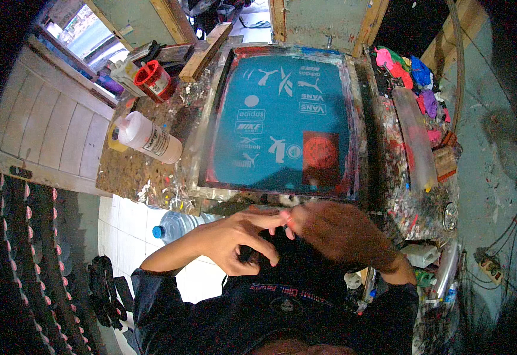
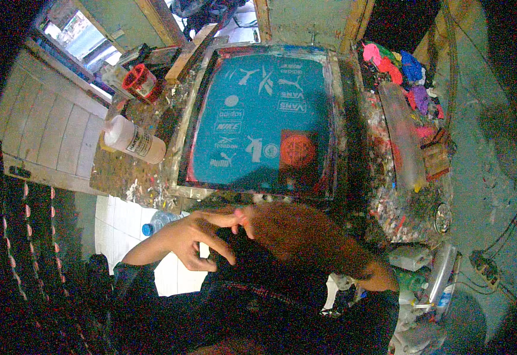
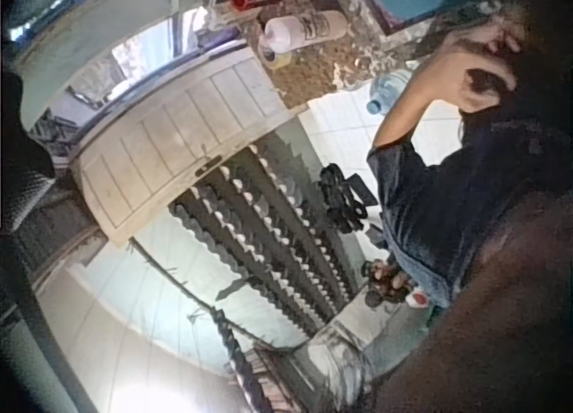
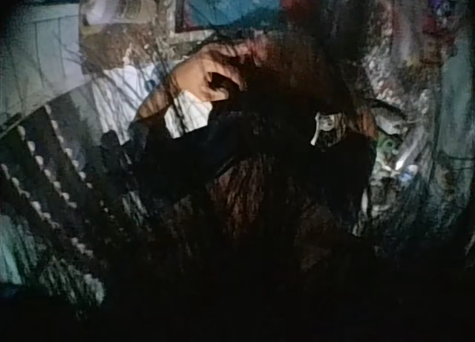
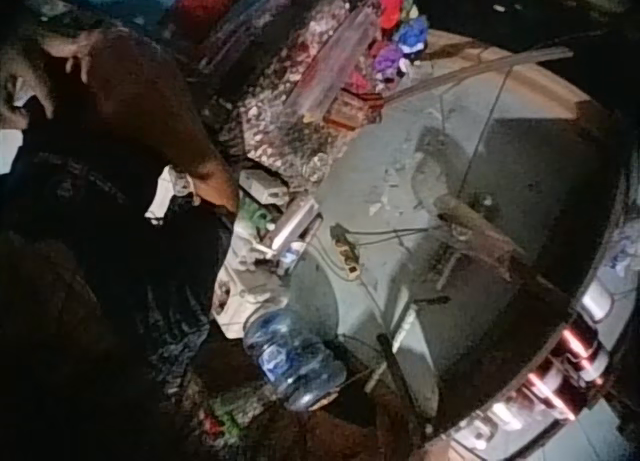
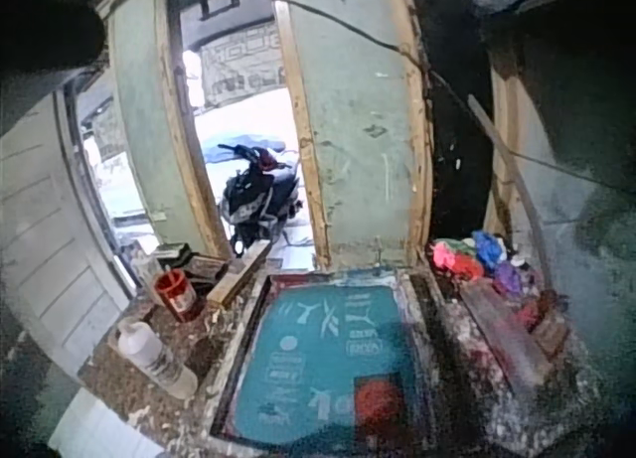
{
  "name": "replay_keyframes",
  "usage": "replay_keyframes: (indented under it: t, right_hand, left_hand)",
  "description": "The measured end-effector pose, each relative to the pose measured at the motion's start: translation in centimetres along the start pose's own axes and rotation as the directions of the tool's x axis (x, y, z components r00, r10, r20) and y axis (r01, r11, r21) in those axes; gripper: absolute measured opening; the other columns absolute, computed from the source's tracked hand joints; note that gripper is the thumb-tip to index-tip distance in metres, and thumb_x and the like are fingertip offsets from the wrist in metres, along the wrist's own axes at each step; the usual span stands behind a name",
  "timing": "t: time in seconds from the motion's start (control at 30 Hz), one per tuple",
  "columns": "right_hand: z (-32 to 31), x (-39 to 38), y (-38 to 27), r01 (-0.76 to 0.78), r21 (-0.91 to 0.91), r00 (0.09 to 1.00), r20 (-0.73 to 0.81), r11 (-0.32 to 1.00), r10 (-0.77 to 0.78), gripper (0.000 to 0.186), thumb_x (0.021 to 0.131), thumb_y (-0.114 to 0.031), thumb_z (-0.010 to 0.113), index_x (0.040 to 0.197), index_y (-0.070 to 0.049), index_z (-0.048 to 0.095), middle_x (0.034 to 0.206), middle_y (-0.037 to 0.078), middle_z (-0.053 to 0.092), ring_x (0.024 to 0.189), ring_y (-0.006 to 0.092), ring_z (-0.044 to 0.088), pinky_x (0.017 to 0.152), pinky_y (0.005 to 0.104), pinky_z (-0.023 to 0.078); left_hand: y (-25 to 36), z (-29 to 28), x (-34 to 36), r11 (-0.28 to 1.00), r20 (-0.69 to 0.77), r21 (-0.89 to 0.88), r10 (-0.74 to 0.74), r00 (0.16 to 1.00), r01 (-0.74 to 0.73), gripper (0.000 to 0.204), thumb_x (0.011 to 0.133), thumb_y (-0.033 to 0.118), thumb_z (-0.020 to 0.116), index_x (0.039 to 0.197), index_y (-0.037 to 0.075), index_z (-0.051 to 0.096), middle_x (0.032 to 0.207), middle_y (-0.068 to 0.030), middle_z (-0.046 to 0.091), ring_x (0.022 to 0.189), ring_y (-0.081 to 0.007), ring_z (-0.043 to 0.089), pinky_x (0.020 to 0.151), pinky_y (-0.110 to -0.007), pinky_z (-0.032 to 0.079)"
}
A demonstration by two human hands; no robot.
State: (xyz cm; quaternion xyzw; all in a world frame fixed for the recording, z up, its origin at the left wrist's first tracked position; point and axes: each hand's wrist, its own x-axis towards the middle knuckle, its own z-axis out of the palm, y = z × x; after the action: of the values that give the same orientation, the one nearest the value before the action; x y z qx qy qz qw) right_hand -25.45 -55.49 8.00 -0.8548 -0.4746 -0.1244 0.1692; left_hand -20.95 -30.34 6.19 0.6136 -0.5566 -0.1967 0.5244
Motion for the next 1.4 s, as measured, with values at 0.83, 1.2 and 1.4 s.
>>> replay_keyframes:
  t: [0.83, 1.2, 1.4]
  right_hand:
    - [2.2, -2.1, 1.2, -0.115, 0.012, 0.989, -0.094, 0.993, 0.116, 0.043, 0.081, -0.012, 0.064, 0.124, -0.006, 0.062, 0.111, 0.010, 0.060, 0.103, 0.0256, 0.061, 0.088, 0.0359, 0.052]
    - [1.9, -1.8, -0.8, -0.189, 0.485, 0.863, -0.333, 0.854, 0.380, 0.046, 0.070, -0.011, 0.075, 0.115, -0.010, 0.069, 0.103, 0.010, 0.067, 0.090, 0.0292, 0.067, 0.078, 0.0373, 0.055]
    - [2.0, 0.0, -1.5, -0.125, 0.473, 0.942, -0.219, 0.872, 0.254, 0.048, 0.072, -0.007, 0.075, 0.120, -0.011, 0.066, 0.114, 0.010, 0.061, 0.100, 0.0283, 0.065, 0.084, 0.0365, 0.054]
  left_hand:
    - [0.2, -0.7, -0.3, 0.983, -0.031, 0.182, 0.002, 1.000, 0.004, 0.021, 0.068, 0.007, 0.072, 0.087, 0.008, 0.062, 0.125, -0.0193, 0.063, 0.108, -0.0346, 0.063, 0.089, -0.043, 0.048]
    - [-1.2, 2.3, -1.3, 0.998, -0.434, 0.064, 0.049, 0.900, -0.023, 0.044, 0.086, -0.009, 0.066, 0.106, 0.005, 0.028, 0.097, -0.0230, 0.071, 0.102, -0.0313, 0.068, 0.089, -0.043, 0.052]
    - [-1.3, 3.7, -1.6, 0.993, -0.559, 0.108, 0.023, 0.829, 0.045, 0.045, 0.086, -0.011, 0.064, 0.104, 0.005, 0.026, 0.095, -0.0244, 0.071, 0.095, -0.0313, 0.068, 0.087, -0.043, 0.052]
